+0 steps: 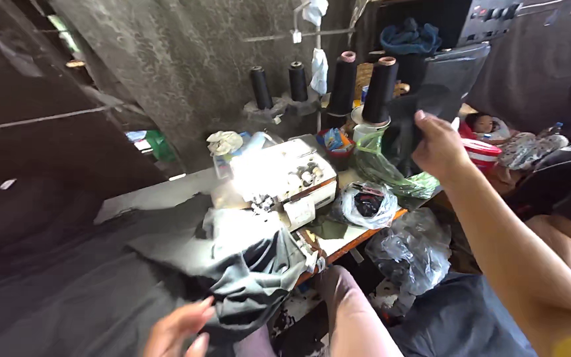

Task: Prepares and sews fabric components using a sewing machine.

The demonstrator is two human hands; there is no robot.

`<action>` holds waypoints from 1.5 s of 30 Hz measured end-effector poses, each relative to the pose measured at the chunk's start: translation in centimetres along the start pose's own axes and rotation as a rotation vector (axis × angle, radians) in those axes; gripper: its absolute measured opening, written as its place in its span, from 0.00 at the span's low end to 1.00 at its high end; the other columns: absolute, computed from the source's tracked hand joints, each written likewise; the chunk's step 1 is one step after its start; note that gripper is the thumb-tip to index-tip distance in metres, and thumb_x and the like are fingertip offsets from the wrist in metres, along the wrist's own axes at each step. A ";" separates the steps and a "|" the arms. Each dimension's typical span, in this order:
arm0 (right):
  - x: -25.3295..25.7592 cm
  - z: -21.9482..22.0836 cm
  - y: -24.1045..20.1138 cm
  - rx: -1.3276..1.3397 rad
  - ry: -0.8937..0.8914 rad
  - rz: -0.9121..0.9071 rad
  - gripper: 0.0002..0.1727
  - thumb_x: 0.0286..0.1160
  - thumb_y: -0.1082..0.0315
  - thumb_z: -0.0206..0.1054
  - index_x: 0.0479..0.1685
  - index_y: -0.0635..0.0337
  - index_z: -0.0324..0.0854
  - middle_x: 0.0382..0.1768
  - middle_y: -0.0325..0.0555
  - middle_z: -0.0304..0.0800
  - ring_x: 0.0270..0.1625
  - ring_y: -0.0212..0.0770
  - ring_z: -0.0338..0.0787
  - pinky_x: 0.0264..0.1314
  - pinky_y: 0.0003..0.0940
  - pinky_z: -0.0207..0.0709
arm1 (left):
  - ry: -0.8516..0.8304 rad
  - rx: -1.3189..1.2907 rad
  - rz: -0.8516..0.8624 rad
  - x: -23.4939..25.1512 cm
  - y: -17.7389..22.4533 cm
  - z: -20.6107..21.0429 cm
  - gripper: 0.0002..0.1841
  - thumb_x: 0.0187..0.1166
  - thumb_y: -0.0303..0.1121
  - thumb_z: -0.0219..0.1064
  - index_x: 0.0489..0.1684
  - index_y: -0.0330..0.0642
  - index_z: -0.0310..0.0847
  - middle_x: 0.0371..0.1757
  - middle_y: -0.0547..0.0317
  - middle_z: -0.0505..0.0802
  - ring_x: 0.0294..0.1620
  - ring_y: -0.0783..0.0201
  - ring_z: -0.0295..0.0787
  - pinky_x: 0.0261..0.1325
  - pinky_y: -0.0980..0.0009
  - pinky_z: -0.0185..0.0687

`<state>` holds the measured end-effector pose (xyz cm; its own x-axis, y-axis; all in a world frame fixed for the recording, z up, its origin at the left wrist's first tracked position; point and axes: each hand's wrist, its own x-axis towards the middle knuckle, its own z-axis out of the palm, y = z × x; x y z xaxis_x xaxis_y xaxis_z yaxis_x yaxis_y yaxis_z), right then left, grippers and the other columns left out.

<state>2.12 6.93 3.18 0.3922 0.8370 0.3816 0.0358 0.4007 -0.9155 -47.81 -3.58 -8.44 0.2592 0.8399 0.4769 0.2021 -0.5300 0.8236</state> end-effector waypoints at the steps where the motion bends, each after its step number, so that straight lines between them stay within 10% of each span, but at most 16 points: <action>1: -2.8 2.5 0.4 -0.028 -0.139 0.057 0.16 0.93 0.54 0.47 0.53 0.48 0.81 0.36 0.32 0.89 0.34 0.29 0.88 0.39 0.33 0.87 | -0.024 -0.014 -0.039 1.4 0.4 1.8 0.22 0.85 0.34 0.60 0.76 0.37 0.70 0.68 0.61 0.88 0.69 0.66 0.85 0.71 0.62 0.83; 6: -15.2 13.6 4.0 0.095 -0.701 0.172 0.14 0.89 0.66 0.53 0.40 0.54 0.85 0.30 0.28 0.88 0.35 0.22 0.87 0.41 0.22 0.84 | -0.097 -0.517 -0.365 6.2 1.6 7.8 0.44 0.75 0.68 0.64 0.80 0.39 0.70 0.62 0.60 0.91 0.59 0.64 0.90 0.57 0.66 0.89; 11: -19.2 17.9 5.8 0.260 -0.860 0.302 0.13 0.87 0.68 0.55 0.35 0.51 0.85 0.28 0.24 0.86 0.33 0.18 0.85 0.39 0.17 0.80 | 0.106 -0.586 -0.415 5.1 2.2 5.3 0.05 0.77 0.29 0.70 0.43 0.40 0.88 0.39 0.63 0.95 0.37 0.71 0.93 0.44 0.71 0.92; 15: -20.5 18.2 7.7 0.404 -1.137 0.322 0.12 0.80 0.63 0.70 0.57 0.54 0.87 0.49 0.26 0.94 0.51 0.20 0.91 0.59 0.22 0.85 | 0.278 -0.514 -0.391 4.6 2.4 2.7 0.10 0.84 0.27 0.61 0.39 0.45 0.91 0.34 0.63 0.96 0.33 0.73 0.93 0.39 0.74 0.92; 22: -22.9 16.9 9.9 0.341 -1.003 0.333 0.05 0.78 0.74 0.68 0.42 0.62 0.90 0.37 0.33 0.94 0.41 0.23 0.91 0.49 0.22 0.86 | 0.403 -0.303 -0.237 7.6 2.7 -1.9 0.11 0.87 0.27 0.59 0.53 0.46 0.89 0.44 0.68 0.96 0.38 0.75 0.92 0.40 0.76 0.91; 29: -23.6 17.2 9.9 0.292 -1.045 0.389 0.06 0.75 0.74 0.71 0.44 0.65 0.91 0.42 0.37 0.95 0.45 0.24 0.91 0.53 0.23 0.86 | 0.488 -0.277 -0.175 10.6 1.8 -0.9 0.08 0.85 0.27 0.64 0.38 0.44 0.90 0.34 0.70 0.95 0.36 0.76 0.92 0.42 0.76 0.90; 39: -27.7 13.3 12.0 -0.192 -1.032 -0.138 0.11 0.77 0.64 0.68 0.33 0.61 0.90 0.32 0.44 0.86 0.38 0.29 0.84 0.42 0.19 0.77 | 0.804 0.060 -0.082 12.6 1.4 -6.6 0.06 0.82 0.29 0.68 0.33 0.45 0.88 0.30 0.76 0.91 0.35 0.81 0.87 0.45 0.78 0.85; 43: -25.8 13.5 12.1 -0.357 -1.212 -0.105 0.13 0.74 0.64 0.71 0.29 0.67 0.87 0.32 0.53 0.88 0.39 0.47 0.89 0.45 0.41 0.83 | 0.611 0.084 -0.105 10.6 1.0 -2.2 0.08 0.85 0.33 0.65 0.43 0.41 0.88 0.38 0.71 0.92 0.41 0.79 0.86 0.52 0.73 0.84; 45: -22.9 13.9 11.0 -0.404 -1.229 -0.067 0.19 0.71 0.57 0.77 0.44 0.69 0.88 0.41 0.58 0.89 0.49 0.56 0.89 0.56 0.56 0.82 | 0.418 -0.037 -0.110 9.0 1.1 0.9 0.07 0.85 0.33 0.65 0.46 0.44 0.90 0.39 0.70 0.93 0.37 0.78 0.87 0.41 0.75 0.86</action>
<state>-19.24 -2.67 -13.86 -0.7099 0.6976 0.0966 0.3799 0.4948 -0.7816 -44.39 3.29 -3.57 -0.1681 0.8705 0.4626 0.1709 -0.4365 0.8833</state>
